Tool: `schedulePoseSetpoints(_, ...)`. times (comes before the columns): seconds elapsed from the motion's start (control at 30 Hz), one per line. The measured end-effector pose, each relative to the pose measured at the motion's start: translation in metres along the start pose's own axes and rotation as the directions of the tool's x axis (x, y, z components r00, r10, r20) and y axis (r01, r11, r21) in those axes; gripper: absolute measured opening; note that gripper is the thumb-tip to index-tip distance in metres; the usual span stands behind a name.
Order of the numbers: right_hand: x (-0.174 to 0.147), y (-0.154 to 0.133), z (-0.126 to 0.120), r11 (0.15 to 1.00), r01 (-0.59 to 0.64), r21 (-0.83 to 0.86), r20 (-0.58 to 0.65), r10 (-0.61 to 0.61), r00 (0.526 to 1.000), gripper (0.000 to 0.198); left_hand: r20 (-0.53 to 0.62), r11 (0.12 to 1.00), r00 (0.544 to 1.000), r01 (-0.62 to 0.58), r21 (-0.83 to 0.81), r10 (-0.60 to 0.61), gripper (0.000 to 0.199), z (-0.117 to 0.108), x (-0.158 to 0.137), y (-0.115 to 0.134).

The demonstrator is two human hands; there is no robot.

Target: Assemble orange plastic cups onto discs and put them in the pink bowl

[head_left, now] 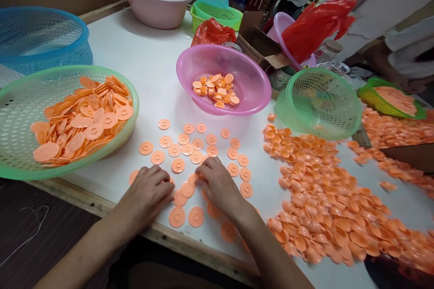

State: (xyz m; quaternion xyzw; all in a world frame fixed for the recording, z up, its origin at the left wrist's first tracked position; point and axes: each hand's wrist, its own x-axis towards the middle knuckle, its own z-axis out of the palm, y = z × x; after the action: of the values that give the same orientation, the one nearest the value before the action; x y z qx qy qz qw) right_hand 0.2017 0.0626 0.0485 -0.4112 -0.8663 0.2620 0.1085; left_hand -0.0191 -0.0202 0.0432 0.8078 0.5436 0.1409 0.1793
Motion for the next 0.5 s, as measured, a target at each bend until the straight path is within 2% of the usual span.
schedulePoseSetpoints(0.1,0.000,-0.002,-0.003,0.991,-0.026,0.128,0.002,0.026,1.000,0.015,0.035,1.000,0.999,0.014,0.000,-0.014,0.004,0.008,0.008,0.012)
schedulePoseSetpoints(0.2,0.004,-0.001,-0.004,0.977,-0.013,0.212,-0.082,0.031,0.996,0.014,0.046,0.996,0.996,0.075,-0.051,-0.073,0.006,0.014,0.010,0.016)
schedulePoseSetpoints(0.27,0.006,0.000,-0.002,0.989,0.021,0.149,-0.164,0.003,0.986,0.017,0.039,0.986,0.991,0.129,-0.103,-0.125,0.007,0.016,0.007,0.016)
schedulePoseSetpoints(0.33,0.005,0.000,0.002,0.998,0.066,0.019,-0.195,-0.061,0.979,0.024,0.047,0.971,0.984,0.176,-0.161,-0.171,0.009,0.014,0.003,0.015)
schedulePoseSetpoints(0.4,-0.001,-0.003,0.006,0.993,0.108,-0.054,-0.153,-0.115,0.982,0.027,0.063,0.951,0.980,0.198,-0.238,-0.188,0.007,0.012,-0.002,0.016)
schedulePoseSetpoints(0.5,-0.012,-0.012,0.011,0.989,0.144,-0.044,-0.011,-0.145,0.989,0.016,0.022,0.932,0.986,0.161,-0.325,-0.163,0.011,0.007,-0.006,0.017)
